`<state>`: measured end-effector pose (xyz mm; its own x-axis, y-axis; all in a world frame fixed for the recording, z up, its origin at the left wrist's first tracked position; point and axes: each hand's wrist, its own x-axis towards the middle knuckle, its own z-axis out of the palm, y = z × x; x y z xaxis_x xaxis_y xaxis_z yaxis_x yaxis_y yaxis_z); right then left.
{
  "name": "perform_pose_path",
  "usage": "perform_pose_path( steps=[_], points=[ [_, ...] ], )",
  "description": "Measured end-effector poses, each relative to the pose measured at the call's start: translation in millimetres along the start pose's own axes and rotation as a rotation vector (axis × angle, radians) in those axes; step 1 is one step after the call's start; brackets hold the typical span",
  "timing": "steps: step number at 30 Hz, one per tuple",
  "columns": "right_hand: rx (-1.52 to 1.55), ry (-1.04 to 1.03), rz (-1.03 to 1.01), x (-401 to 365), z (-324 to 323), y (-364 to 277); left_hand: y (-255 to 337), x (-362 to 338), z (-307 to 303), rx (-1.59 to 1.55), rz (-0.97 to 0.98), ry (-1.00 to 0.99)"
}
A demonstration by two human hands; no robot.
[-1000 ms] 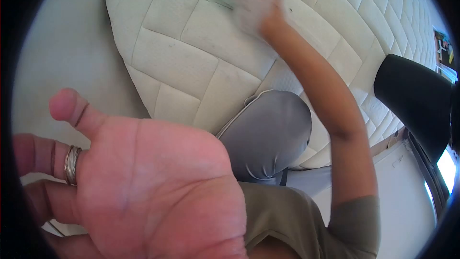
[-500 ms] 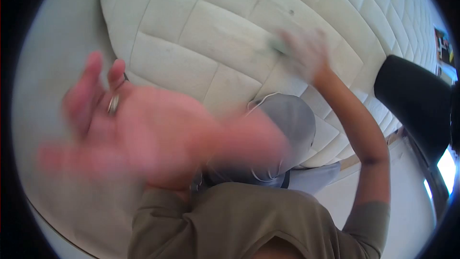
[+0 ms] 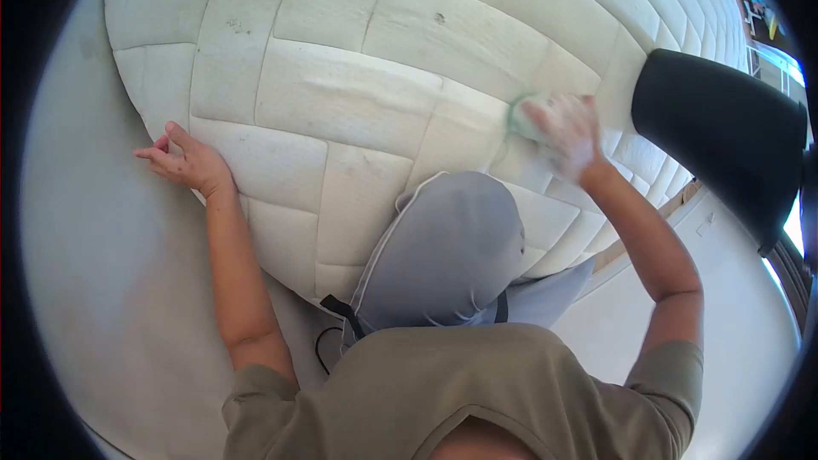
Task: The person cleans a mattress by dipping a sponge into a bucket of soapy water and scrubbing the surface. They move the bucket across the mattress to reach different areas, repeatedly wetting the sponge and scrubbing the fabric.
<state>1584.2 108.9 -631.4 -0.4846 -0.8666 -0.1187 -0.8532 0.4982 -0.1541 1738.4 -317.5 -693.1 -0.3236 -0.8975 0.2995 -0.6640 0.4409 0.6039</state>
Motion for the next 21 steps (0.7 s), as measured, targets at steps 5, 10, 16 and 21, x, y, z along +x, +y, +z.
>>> perform_pose_path(
  steps=[5, 10, 16, 21],
  points=[
    [0.158, 0.155, -0.114, 124, 45, -54, -3, -2, 8, -0.056, 0.053, 0.018],
    [0.255, -0.144, -0.126, 296, -11, -136, 2, 1, 1, 0.005, 0.110, -0.035],
    [-0.030, 0.130, 0.041, 83, 20, -12, 14, -6, -7, -0.136, -0.021, -0.047],
    [-0.085, 0.051, 0.091, 29, -11, 18, 4, -6, 0, -0.008, 0.004, -0.028]
  ],
)
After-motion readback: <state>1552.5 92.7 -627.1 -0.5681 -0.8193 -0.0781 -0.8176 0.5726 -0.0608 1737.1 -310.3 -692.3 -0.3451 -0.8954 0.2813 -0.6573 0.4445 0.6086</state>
